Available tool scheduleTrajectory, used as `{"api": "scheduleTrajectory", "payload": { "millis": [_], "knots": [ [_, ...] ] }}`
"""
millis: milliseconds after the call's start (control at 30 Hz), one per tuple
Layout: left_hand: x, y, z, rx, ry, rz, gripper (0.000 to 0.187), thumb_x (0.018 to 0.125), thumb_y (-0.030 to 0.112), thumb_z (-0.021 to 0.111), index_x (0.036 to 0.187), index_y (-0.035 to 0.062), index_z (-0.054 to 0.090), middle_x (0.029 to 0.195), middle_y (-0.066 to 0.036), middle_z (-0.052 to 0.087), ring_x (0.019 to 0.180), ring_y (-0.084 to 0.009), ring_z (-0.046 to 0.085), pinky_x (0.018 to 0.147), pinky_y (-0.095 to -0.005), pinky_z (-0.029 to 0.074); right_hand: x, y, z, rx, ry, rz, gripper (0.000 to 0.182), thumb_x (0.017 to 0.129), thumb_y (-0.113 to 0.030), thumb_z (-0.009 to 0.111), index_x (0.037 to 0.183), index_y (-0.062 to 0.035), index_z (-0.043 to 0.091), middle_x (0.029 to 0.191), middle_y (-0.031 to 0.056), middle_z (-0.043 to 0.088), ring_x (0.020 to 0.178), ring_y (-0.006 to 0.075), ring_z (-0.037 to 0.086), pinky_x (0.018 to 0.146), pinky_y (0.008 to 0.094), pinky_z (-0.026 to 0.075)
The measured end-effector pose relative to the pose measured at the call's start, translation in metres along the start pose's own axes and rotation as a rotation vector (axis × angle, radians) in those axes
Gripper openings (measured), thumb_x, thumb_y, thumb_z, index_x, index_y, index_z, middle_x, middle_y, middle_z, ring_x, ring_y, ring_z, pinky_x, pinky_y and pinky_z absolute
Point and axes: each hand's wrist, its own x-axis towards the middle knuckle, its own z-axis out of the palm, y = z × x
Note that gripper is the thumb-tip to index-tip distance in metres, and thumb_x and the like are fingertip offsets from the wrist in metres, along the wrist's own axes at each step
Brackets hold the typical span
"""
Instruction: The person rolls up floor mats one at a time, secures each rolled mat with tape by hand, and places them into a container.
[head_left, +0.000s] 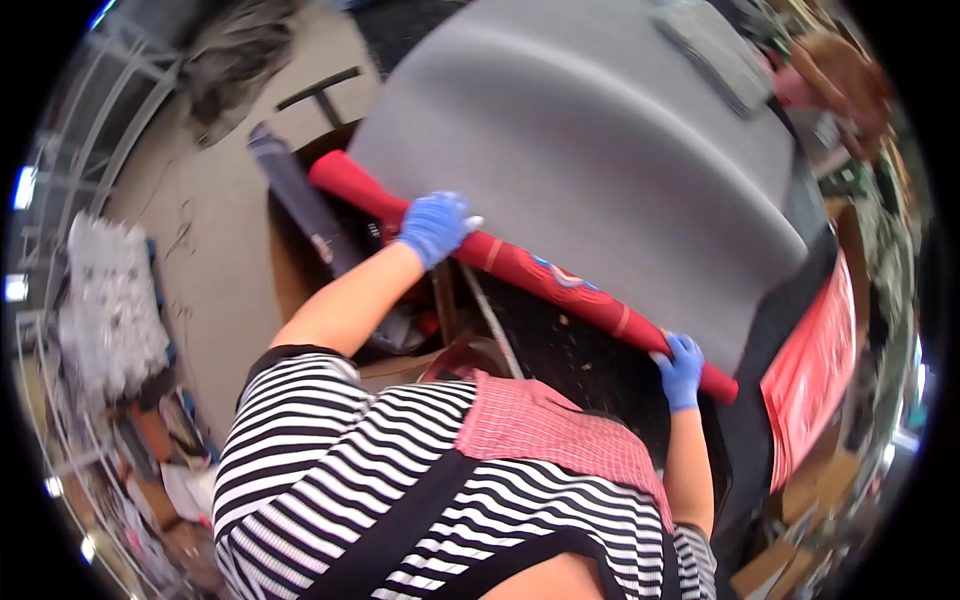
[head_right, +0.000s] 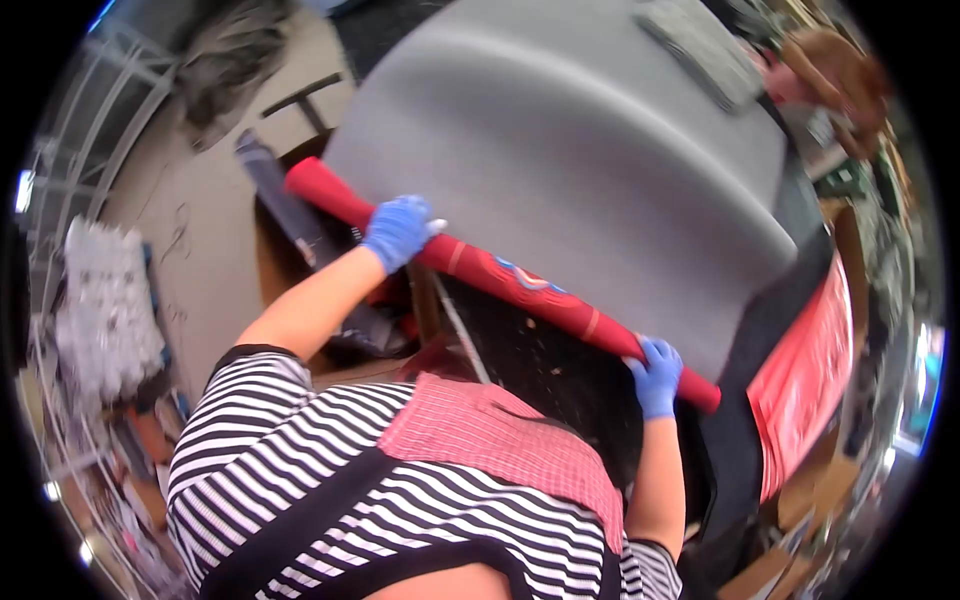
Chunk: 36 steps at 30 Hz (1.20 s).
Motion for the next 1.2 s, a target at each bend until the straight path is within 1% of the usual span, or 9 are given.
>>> {"api": "scheduleTrajectory", "payload": {
  "millis": [67, 167, 400, 533, 600, 800, 933, 1100, 1200],
  "knots": [
    [-0.005, 0.001, 0.033, 0.076, 0.235, 0.213, 0.026, 0.096, 0.036, 0.057, 0.095, 0.0119, 0.067, 0.096, -0.01, 0.067, 0.1, -0.0269, 0.063, 0.088, -0.0421, 0.05, -0.001, 0.005, 0.003, -0.027, -0.006, 0.012, 0.048, 0.073, -0.03, 0.082, 0.119, -0.0158, 0.072, 0.106, 0.0073, 0.067, 0.103, 0.0309, 0.061, 0.095, 0.0435, 0.045],
    [-0.013, 0.003, 0.026, 0.078, 0.19, 0.203, 0.03, 0.095, 0.039, 0.058, 0.094, 0.0097, 0.066, 0.103, -0.009, 0.065, 0.105, -0.0263, 0.059, 0.097, -0.0421, 0.044, 0.003, 0.014, 0.008, 0.001, -0.052, 0.039, 0.05, 0.073, -0.029, 0.083, 0.12, -0.0156, 0.072, 0.107, 0.0075, 0.067, 0.105, 0.0304, 0.061, 0.097, 0.0437, 0.044],
    [-0.044, 0.029, -0.018, 0.078, -0.059, 0.237, 0.08, 0.075, 0.05, 0.077, 0.13, -0.0028, 0.053, 0.126, -0.018, 0.057, 0.122, -0.036, 0.051, 0.111, -0.0464, 0.036, 0.012, 0.003, -0.012, 0.105, -0.019, -0.018, 0.044, 0.076, -0.033, 0.08, 0.112, -0.0093, 0.071, 0.101, 0.0122, 0.071, 0.097, 0.0363, 0.065, 0.09, 0.0463, 0.049],
    [-0.035, 0.015, 0.012, 0.135, 0.108, 0.343, 0.075, 0.074, 0.047, 0.079, 0.126, -0.0017, 0.057, 0.123, -0.016, 0.058, 0.119, -0.035, 0.053, 0.108, -0.0469, 0.038, 0.013, -0.002, -0.023, 0.144, -0.058, 0.196, 0.043, 0.083, -0.042, 0.076, 0.108, -0.0066, 0.07, 0.101, 0.0147, 0.071, 0.099, 0.0393, 0.065, 0.09, 0.0451, 0.05],
    [-0.031, 0.019, -0.002, 0.119, -0.008, 0.299, 0.065, 0.077, 0.04, 0.079, 0.124, -0.001, 0.061, 0.121, -0.016, 0.059, 0.118, -0.035, 0.054, 0.106, -0.0456, 0.042, 0.026, 0.002, -0.03, 0.048, -0.295, 0.255, 0.048, 0.085, -0.049, 0.073, 0.111, -0.008, 0.07, 0.11, 0.0141, 0.07, 0.109, 0.0373, 0.063, 0.096, 0.0471, 0.048],
    [0.008, 0.004, -0.009, -0.048, -0.192, 0.239, 0.052, 0.081, 0.046, 0.073, 0.112, 0.0043, 0.07, 0.11, -0.016, 0.066, 0.11, -0.0333, 0.059, 0.099, -0.0422, 0.048, 0.064, 0.027, -0.036, -0.081, -0.47, 0.205, 0.058, 0.088, -0.06, 0.064, 0.123, -0.0147, 0.071, 0.127, 0.012, 0.065, 0.129, 0.0337, 0.052, 0.107, 0.0529, 0.038],
    [0.025, 0.012, -0.024, -0.164, -0.24, 0.058, 0.049, 0.086, 0.044, 0.073, 0.117, 0.0057, 0.066, 0.106, -0.019, 0.07, 0.104, -0.0407, 0.065, 0.091, -0.048, 0.051, 0.094, 0.044, -0.039, 0.18, -0.706, 0.286, 0.054, 0.09, -0.055, 0.064, 0.122, -0.013, 0.071, 0.118, 0.0148, 0.07, 0.116, 0.0368, 0.062, 0.1, 0.0461, 0.046],
    [0.058, 0.025, -0.036, 0.01, -0.426, 0.022, 0.046, 0.093, 0.05, 0.064, 0.114, 0.0088, 0.065, 0.107, -0.019, 0.071, 0.104, -0.0415, 0.066, 0.089, -0.0497, 0.051, 0.115, 0.052, -0.033, 0.105, -0.596, 0.31, 0.048, 0.085, -0.049, 0.073, 0.11, -0.0077, 0.072, 0.111, 0.0153, 0.072, 0.109, 0.035, 0.066, 0.095, 0.0445, 0.048],
    [0.084, 0.022, -0.029, 0.087, -0.506, 0.038, 0.047, 0.094, 0.053, 0.059, 0.109, 0.0087, 0.067, 0.106, -0.019, 0.071, 0.104, -0.0402, 0.065, 0.089, -0.0486, 0.051, 0.109, 0.003, -0.059, -0.075, -0.399, 0.401, 0.043, 0.087, -0.05, 0.07, 0.105, -0.0107, 0.072, 0.105, 0.0124, 0.073, 0.107, 0.0305, 0.067, 0.094, 0.0435, 0.047]
  ]
}}
